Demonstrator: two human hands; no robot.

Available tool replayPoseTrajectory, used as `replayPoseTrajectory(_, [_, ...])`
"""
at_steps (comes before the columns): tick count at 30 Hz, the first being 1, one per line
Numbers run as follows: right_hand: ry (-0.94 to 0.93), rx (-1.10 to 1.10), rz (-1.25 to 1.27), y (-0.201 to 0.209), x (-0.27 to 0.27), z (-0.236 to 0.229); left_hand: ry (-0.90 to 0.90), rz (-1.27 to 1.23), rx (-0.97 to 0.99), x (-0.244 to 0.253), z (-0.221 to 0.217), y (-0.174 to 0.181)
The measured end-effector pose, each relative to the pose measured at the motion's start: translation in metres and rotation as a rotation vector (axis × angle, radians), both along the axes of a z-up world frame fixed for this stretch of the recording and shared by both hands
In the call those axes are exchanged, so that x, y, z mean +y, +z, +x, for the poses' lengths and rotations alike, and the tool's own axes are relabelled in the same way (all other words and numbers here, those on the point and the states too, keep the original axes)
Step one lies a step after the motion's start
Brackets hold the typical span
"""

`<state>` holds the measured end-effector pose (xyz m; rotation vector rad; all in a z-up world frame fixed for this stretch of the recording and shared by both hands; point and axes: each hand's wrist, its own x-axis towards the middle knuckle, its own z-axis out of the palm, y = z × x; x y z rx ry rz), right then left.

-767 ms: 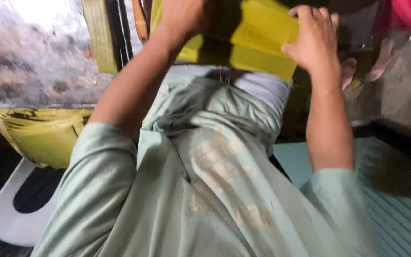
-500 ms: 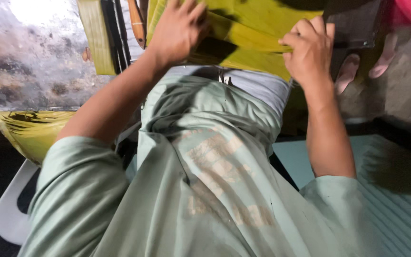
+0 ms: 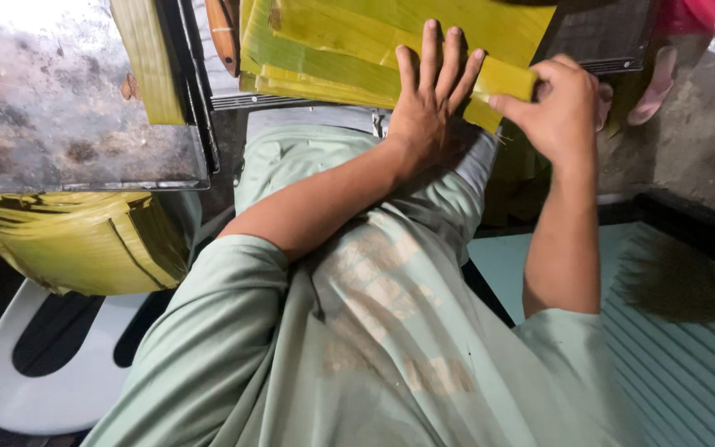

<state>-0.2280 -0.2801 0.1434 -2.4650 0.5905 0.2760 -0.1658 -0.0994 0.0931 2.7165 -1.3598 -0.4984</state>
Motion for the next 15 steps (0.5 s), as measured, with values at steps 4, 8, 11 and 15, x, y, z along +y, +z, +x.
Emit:
replayPoseTrajectory(4, [0.380, -0.438, -0.006, -0.005, 0.025, -0.006, -0.064, 0.087, -0.338, 0.006, 0.007, 0.008])
replayPoseTrajectory(8, [0.472, -0.483, -0.138, -0.027, 0.044, 0.006, 0.083, 0.100, -0.025, 0.058, 0.034, 0.008])
replayPoseTrajectory(11, [0.485, -0.485, -0.183, -0.035, 0.050, 0.013, 0.189, -0.136, 0.039, 0.100, 0.072, -0.006])
replayPoseTrajectory(15, [0.470, -0.515, -0.219, -0.038, 0.057, 0.010, 0.182, -0.211, 0.018, 0.114, 0.115, -0.041])
